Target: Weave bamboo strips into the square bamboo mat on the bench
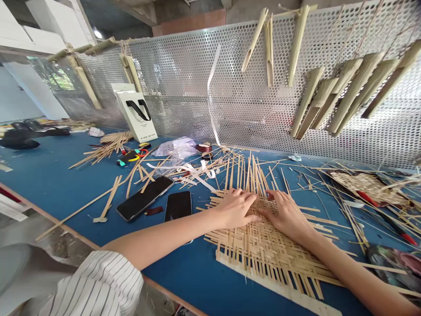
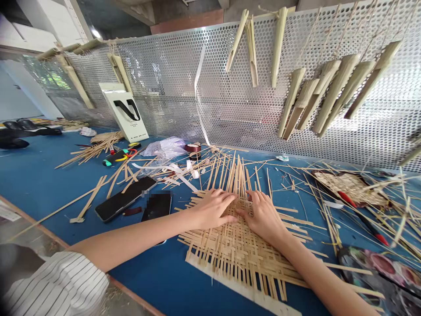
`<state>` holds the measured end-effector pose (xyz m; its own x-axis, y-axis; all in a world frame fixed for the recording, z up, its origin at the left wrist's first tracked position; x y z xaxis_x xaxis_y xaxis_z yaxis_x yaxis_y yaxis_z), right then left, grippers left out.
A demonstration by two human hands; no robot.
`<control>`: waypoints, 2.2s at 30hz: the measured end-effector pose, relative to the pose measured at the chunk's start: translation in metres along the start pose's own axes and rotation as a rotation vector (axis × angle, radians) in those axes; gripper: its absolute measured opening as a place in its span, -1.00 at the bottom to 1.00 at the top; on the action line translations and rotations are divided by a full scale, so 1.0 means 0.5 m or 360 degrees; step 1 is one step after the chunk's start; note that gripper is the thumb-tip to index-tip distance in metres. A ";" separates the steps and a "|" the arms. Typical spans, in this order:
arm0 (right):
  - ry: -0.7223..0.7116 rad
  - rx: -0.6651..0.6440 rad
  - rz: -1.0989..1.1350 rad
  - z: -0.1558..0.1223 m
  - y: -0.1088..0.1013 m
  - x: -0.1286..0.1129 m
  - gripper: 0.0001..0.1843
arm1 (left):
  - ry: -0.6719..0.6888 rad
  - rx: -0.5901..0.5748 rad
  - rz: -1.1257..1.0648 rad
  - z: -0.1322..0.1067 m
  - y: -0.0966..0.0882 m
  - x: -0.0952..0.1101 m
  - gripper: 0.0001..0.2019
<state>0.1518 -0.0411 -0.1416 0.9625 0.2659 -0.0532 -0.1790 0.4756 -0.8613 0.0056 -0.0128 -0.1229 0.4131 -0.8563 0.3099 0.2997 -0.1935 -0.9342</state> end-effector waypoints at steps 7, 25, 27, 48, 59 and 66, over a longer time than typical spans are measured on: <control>0.0009 0.0022 0.0009 -0.002 -0.002 -0.002 -0.47 | -0.0044 -0.0003 -0.0041 -0.003 0.002 0.001 -0.37; 0.0070 -0.0031 0.0020 -0.007 0.004 0.008 -0.48 | -0.0286 0.0203 0.0376 -0.020 -0.025 -0.029 -0.48; 0.0063 -0.0043 0.0021 -0.005 0.004 0.007 -0.49 | -0.0289 0.0203 0.0443 -0.019 -0.024 -0.025 -0.48; 0.0067 -0.0041 0.0023 -0.003 0.001 0.002 -0.50 | -0.0350 0.0235 0.0587 -0.014 -0.009 -0.015 -0.45; 0.0620 0.0288 0.0291 -0.015 -0.023 0.053 -0.72 | -0.0372 0.0422 0.0402 -0.026 -0.021 -0.018 -0.49; 0.0543 0.0141 0.0251 -0.010 0.003 0.067 -0.76 | -0.0105 0.0242 0.0098 -0.018 -0.016 -0.006 -0.43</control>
<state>0.1850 -0.0358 -0.1472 0.9316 0.0544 -0.3594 -0.3327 0.5260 -0.7827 -0.0057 -0.0129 -0.1179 0.4885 -0.8302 0.2684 0.3964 -0.0629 -0.9159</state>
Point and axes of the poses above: each hand's wrist, its own z-axis towards the middle knuckle, its own y-axis out of the palm, x = y × z, the point moved 5 cm from there along z, towards the middle knuckle, and after that the axes turned 9 degrees about -z, right-handed, at the moved point
